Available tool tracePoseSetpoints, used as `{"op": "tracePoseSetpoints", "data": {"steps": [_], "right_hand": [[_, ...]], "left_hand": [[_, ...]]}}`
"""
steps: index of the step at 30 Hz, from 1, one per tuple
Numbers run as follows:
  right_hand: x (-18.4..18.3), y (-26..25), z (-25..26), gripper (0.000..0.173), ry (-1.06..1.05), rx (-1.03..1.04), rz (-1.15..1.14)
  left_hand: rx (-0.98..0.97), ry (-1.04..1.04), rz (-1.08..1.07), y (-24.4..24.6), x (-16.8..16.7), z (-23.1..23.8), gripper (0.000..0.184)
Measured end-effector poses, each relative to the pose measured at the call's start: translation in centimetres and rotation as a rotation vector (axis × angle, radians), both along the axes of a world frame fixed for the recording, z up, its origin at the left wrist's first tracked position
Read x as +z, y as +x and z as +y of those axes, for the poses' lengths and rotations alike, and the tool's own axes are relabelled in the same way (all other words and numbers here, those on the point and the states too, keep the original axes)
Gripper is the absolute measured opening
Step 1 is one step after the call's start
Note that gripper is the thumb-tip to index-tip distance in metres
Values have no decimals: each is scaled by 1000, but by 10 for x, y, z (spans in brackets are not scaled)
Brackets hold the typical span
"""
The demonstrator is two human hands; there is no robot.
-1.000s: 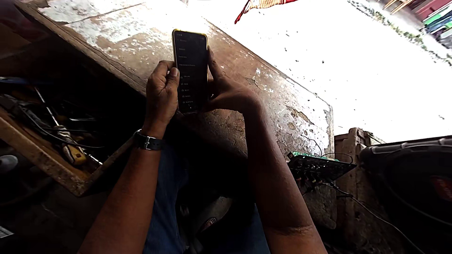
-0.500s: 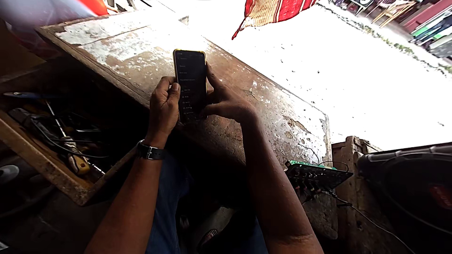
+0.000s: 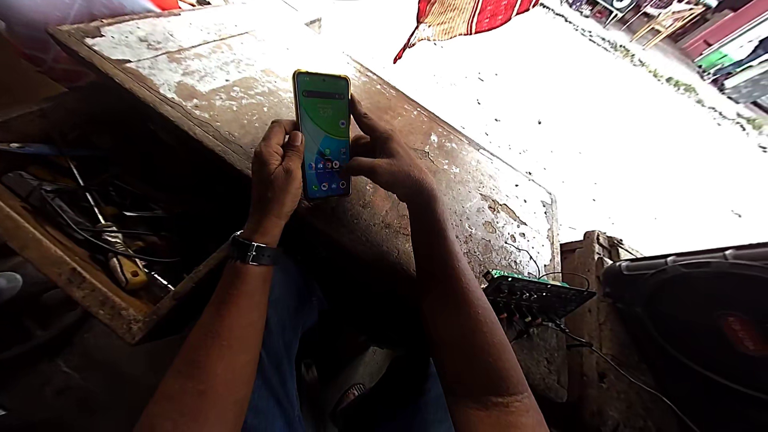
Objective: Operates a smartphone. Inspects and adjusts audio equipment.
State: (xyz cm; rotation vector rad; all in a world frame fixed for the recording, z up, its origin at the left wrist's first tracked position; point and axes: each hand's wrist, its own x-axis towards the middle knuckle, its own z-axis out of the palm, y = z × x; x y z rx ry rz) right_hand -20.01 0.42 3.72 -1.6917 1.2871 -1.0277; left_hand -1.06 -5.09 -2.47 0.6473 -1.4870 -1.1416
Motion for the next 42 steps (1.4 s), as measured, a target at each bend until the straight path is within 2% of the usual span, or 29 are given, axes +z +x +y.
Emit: {"op": "tracePoseSetpoints", "data": {"steps": [3,5,29,32,37,39,42], "right_hand": [[0,-1,-1,77,-70,-110,37],[1,0,0,72,-80,-131,21],[0,4,-3,66,-72,-154,14],[-1,2,-2,80,-81,-90,8],[0,-3,3,137,184,116,7],[-2,-2,2,146,213,124,47],[-4,0,1,149,197,112,77]], "left_hand": [[-6,-21,-14,0,-1,-1,25],[-11,-16,-19,0,-1,-1,26],[-18,-6,6,1,1,1,22],[-8,-5,0,1,2,1,22],[-3,-14,-32,1,-1,0,24],[-1,-10,-32,1,-1,0,24],[-1,-11,-39,2,-1,-1,23]]}}
